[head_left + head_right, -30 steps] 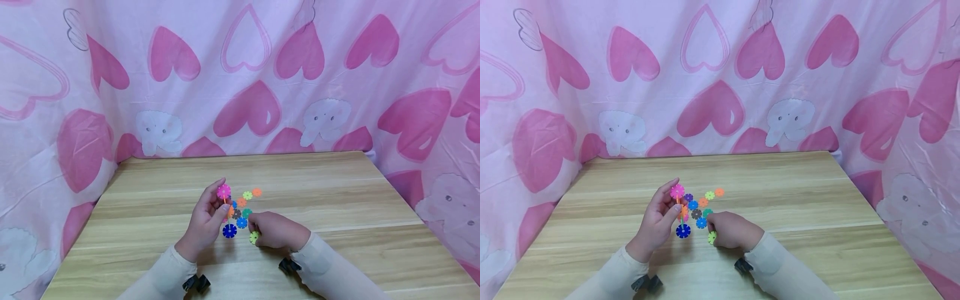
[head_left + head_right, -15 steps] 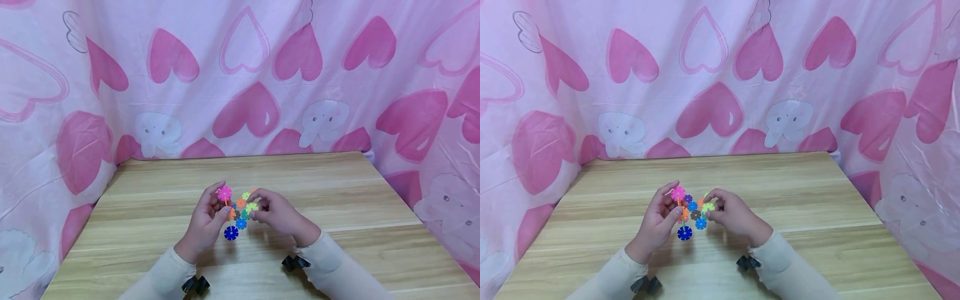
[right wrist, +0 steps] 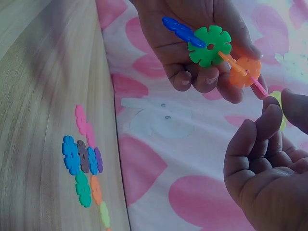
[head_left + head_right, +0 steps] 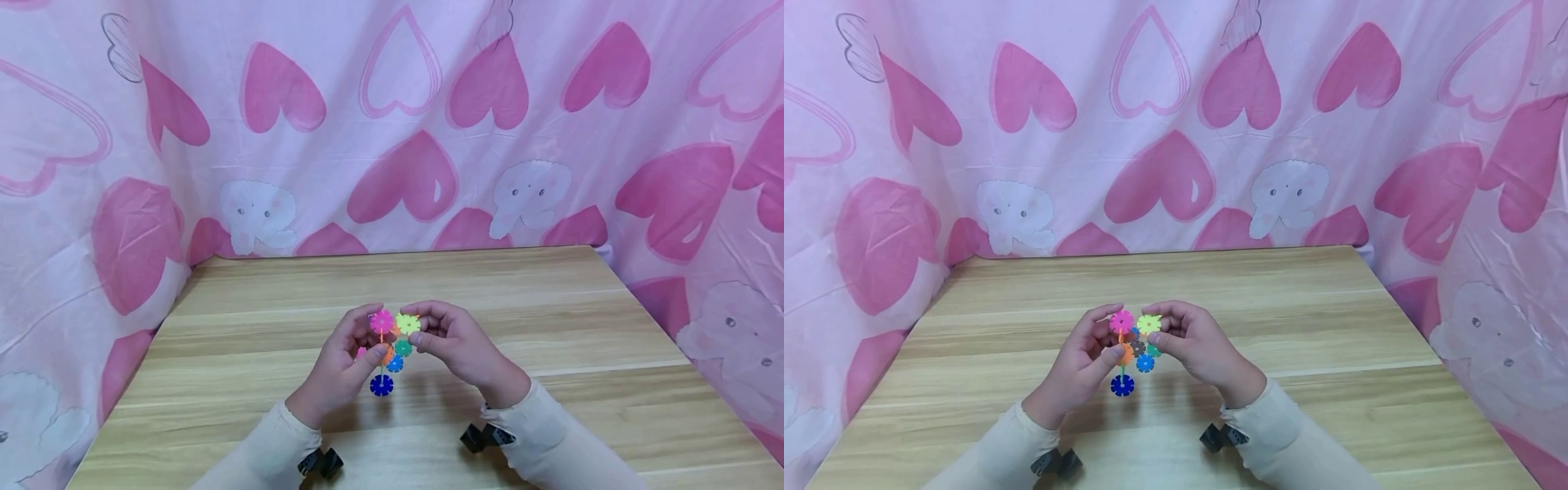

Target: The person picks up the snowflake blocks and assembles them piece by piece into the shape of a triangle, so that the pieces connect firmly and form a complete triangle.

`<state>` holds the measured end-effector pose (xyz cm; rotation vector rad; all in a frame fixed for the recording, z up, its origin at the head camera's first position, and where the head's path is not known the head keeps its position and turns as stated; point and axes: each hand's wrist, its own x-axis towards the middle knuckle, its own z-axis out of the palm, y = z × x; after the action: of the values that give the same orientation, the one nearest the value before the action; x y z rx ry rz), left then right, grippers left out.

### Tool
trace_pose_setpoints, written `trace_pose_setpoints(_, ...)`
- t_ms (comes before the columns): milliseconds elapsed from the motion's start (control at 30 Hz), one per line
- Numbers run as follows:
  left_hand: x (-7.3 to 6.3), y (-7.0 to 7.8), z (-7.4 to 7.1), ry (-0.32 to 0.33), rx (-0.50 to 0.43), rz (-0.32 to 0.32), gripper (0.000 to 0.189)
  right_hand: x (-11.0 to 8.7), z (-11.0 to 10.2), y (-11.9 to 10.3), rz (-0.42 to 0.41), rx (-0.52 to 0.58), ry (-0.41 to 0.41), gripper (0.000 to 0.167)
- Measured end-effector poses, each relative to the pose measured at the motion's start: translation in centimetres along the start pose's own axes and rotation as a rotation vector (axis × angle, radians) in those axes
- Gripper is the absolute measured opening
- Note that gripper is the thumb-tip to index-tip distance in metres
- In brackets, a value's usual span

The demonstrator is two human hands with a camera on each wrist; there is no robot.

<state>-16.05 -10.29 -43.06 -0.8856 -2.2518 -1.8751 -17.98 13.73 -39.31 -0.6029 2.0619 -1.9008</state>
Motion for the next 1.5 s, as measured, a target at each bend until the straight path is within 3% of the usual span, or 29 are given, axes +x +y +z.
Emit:
trace_pose_setpoints(467,0.0,0.4,-0.1,-0.044,0.002,0.015,0.061,0.2,-0.4,-0.9,-0.064,0.007,-0.121,0.036)
trace_pose_setpoints(800,-0.1,0.9,-0.6,0.019,0.085,0.003,0.062,1.4,-0.6,-2.2,-0.027,-0.063,-0.206,0.030)
trace_pose_setpoints(1067,-0.4,0.9,-0.4,-0.002,0.053,0.035,0.060,0.9,-0.5,-2.1,-0.050,-0.013,-0.217,0.029)
trace_pose_setpoints(1333,-0.5,0.6,-0.1,0.001,-0.001,0.032,0.059,0.9,-0.3,-1.6,-0.042,0.015,-0.216,0.029)
trace_pose_setpoints(1500,-0.4,0.5,0.0,0.014,0.019,0.014,0.060,1.1,-0.4,-1.4,-0.033,-0.012,-0.205,0.030)
